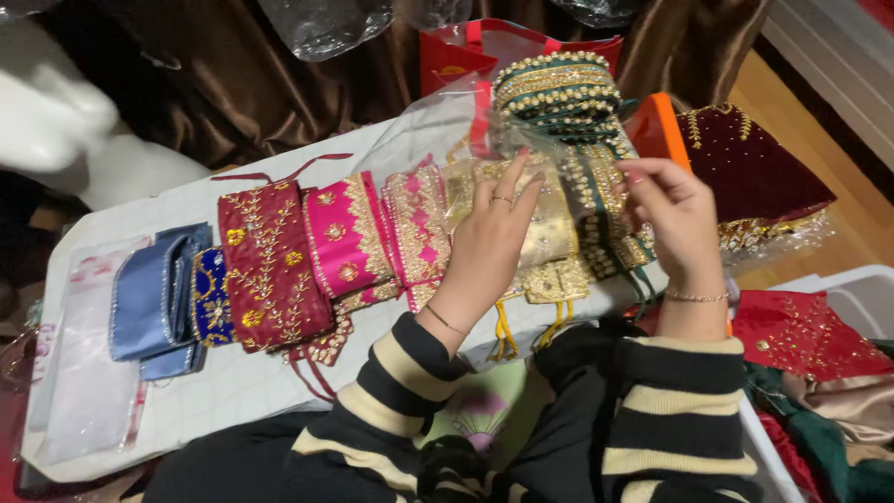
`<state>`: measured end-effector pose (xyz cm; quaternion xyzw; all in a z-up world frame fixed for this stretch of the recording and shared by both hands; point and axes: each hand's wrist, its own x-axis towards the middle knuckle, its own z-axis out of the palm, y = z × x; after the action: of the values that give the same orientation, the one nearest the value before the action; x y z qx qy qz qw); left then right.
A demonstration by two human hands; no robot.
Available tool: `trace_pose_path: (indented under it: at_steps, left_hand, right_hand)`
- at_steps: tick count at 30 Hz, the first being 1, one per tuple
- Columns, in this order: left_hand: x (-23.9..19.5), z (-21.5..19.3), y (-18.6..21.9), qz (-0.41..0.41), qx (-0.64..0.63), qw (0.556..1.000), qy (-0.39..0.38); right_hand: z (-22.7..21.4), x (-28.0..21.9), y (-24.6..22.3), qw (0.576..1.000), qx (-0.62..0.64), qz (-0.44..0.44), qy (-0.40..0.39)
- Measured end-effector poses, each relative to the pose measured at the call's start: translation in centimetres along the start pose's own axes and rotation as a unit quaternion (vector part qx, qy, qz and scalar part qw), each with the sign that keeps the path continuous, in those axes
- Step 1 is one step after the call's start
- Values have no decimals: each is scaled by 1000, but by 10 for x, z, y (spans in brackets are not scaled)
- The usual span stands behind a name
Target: The person handles a green fabric item with gold embellishments, folds it, and places it into a clear plastic bag. They then seal the bag and set it aside on the table among other colorful fabric items.
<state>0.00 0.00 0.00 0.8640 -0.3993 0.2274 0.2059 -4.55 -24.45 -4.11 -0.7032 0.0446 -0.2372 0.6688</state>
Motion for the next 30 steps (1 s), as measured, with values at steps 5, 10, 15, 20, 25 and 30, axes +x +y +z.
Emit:
trace_pose_path:
  at_steps: [5, 10, 15, 20, 25, 30]
  left_hand:
    - [9, 28, 14, -17, -37, 998, -38]
    - [13, 67, 18, -11, -54, 997, -61]
    - [31, 82, 30, -31, -96, 991, -88]
    - [43, 95, 43, -45, -94, 988, -115]
    - [49, 112, 39, -44, -97, 984, -141]
    - [51, 106, 37, -52, -138, 976, -159]
  right_hand:
    - [-70, 27, 84, 961, -217, 106, 133]
    - [-53, 15, 61, 895, -353, 271, 32]
    - [-34, 25, 49, 892, -331, 306, -17]
    - [-31, 30, 53, 880, -355, 313, -28]
    - [-28, 33, 59, 903, -310, 297, 4]
    - [-27, 37, 74, 941, -115, 316, 32]
